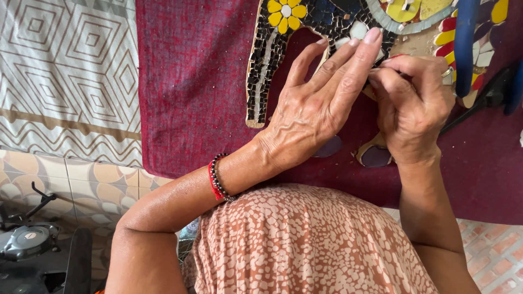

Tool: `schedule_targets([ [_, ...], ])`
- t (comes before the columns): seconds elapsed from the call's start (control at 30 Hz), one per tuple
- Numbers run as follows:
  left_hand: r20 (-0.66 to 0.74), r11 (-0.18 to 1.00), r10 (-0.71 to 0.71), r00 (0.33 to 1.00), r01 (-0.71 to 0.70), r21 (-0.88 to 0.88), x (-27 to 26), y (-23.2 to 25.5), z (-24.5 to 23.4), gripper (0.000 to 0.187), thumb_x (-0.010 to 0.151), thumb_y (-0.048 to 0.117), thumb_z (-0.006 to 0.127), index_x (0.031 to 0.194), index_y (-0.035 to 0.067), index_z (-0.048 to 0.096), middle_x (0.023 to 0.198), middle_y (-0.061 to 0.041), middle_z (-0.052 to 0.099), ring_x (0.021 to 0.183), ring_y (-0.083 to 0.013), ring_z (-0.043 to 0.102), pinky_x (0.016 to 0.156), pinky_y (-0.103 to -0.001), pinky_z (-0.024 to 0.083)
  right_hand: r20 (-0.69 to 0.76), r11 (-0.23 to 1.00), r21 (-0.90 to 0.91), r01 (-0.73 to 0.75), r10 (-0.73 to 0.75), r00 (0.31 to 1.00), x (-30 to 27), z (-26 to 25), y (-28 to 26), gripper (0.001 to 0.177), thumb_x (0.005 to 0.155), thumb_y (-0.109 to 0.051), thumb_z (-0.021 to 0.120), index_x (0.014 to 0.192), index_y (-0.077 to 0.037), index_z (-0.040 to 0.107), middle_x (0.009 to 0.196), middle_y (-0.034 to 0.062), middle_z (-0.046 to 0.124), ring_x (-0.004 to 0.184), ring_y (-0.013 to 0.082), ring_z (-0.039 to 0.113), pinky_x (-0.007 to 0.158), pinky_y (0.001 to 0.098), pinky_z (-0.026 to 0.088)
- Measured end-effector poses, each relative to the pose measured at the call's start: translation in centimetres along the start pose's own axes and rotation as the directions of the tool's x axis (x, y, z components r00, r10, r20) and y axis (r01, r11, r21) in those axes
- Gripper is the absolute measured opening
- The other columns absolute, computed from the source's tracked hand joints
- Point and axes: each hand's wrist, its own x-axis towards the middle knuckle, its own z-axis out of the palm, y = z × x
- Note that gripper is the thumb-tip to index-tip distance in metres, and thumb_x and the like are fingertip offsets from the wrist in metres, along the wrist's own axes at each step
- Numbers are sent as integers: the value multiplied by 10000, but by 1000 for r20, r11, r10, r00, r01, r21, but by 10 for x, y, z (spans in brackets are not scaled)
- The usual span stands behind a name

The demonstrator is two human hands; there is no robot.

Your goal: A person is creating a mosaic art piece by cutting and gluing small colorful tiles onto an elephant-shaped wooden base.

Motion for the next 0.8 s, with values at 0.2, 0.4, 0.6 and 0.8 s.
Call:
schedule_targets([
  [0.2, 11, 1000, -3, 1000, 3, 9, 0, 0, 0, 353, 1145, 32, 474, 1492, -8, 429, 1554, -56, 566, 1425, -147, 717, 1236, -417, 483, 7, 1000, -25, 2, -2, 1000, 2, -1, -2, 141, 1148, 60, 776, 1015, 95, 746, 1081, 199, 649, 971, 351, 637, 731, 428, 564],
  [0.4, -5, 1000, -7, 1000, 7, 1, -1, 0, 1, 349, 1143, 26, 450, 1489, -15, 427, 1554, -70, 566, 1419, -154, 730, 1228, -419, 498, 3, 999, -42, 24, -24, 1000, 4, 0, -4, 138, 1145, 76, 765, 1013, 109, 739, 1069, 206, 643, 942, 352, 634, 721, 423, 565],
  [0.6, 9, 1000, -11, 1000, 11, 8, -2, 1, 0, 359, 1143, 16, 444, 1499, -12, 413, 1565, -64, 556, 1433, -150, 731, 1236, -420, 495, -6, 998, -51, 49, -49, 999, 6, 0, -6, 146, 1136, 93, 768, 1004, 114, 708, 1038, 206, 635, 918, 353, 627, 731, 420, 572],
  [0.8, -6, 1000, -9, 1000, 9, 4, -2, 1, 2, 362, 1136, -13, 454, 1495, -15, 413, 1559, -65, 567, 1425, -153, 736, 1235, -425, 498, -11, 987, -145, 75, -78, 997, 1, 3, -3, 148, 1119, 82, 818, 1024, 96, 705, 1043, 178, 637, 878, 307, 658, 679, 384, 619],
])
